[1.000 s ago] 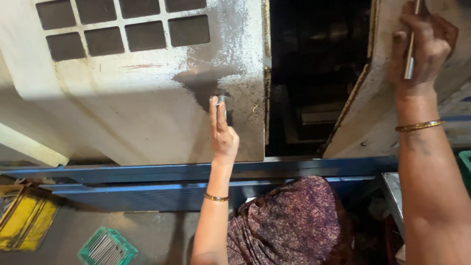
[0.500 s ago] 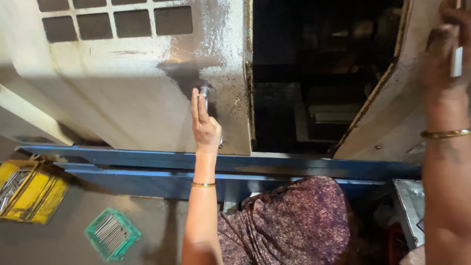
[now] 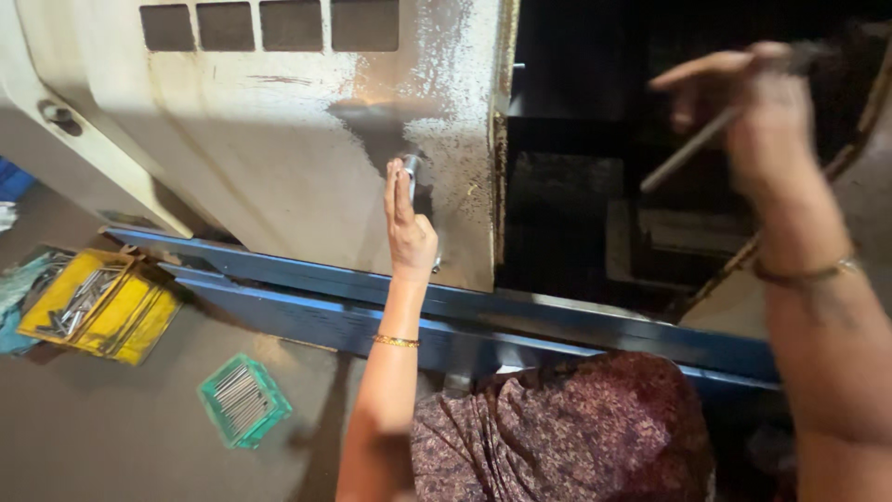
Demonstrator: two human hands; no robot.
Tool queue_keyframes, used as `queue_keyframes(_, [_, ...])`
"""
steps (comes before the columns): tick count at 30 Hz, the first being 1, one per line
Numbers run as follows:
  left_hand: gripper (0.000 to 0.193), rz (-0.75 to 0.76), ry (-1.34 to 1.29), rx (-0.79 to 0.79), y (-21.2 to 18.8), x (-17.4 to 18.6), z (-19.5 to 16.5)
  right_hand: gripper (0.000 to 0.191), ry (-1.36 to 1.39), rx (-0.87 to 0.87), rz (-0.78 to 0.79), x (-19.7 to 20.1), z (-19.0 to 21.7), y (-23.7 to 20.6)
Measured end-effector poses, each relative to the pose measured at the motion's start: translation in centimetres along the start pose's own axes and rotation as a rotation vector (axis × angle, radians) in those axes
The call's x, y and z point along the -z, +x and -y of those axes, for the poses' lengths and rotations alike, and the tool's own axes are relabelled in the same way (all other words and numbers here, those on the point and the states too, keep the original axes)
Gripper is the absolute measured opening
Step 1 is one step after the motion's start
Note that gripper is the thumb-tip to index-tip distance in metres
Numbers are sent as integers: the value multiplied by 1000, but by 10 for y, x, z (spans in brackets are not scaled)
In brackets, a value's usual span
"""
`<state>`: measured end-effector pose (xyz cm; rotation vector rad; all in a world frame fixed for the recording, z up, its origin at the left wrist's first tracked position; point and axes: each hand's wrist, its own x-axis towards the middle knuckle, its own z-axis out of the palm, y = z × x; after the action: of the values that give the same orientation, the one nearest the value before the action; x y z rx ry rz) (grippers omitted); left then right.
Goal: The person uses a metal rod to scrape and clean a section of a large white machine, focusing on a specific area near a handle. They repeatedly scrape the surface, occasionally wiping the rod with a cloth, and continue the process throughout the clip.
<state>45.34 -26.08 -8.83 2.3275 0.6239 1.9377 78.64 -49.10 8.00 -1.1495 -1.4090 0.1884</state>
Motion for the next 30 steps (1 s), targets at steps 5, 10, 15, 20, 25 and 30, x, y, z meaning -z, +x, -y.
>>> queue_keyframes(5, [87, 17, -97, 41, -2, -3, 9, 51, 509, -365, -53, -74, -101, 63])
queue_keyframes(10, [85, -3, -46, 4, -5, -4, 19, 52, 903, -565, -228, -130, -192, 100])
queue_keyframes(15, [86, 12, 11, -37, -8, -2, 24, 52, 885, -547, -248, -188, -234, 127])
queue_keyframes(20, [87, 4, 16, -28, -13, -3, 24, 45, 707, -546, -276, -224, -241, 154])
queue_keyframes(25, [87, -5, -1, -47, -14, -2, 26, 37, 865, -583, -392, -230, -247, 157])
queue_keyframes(30, [89, 5, -21, -16, -16, -1, 22, 41, 1187, -484, -883, -196, -271, 157])
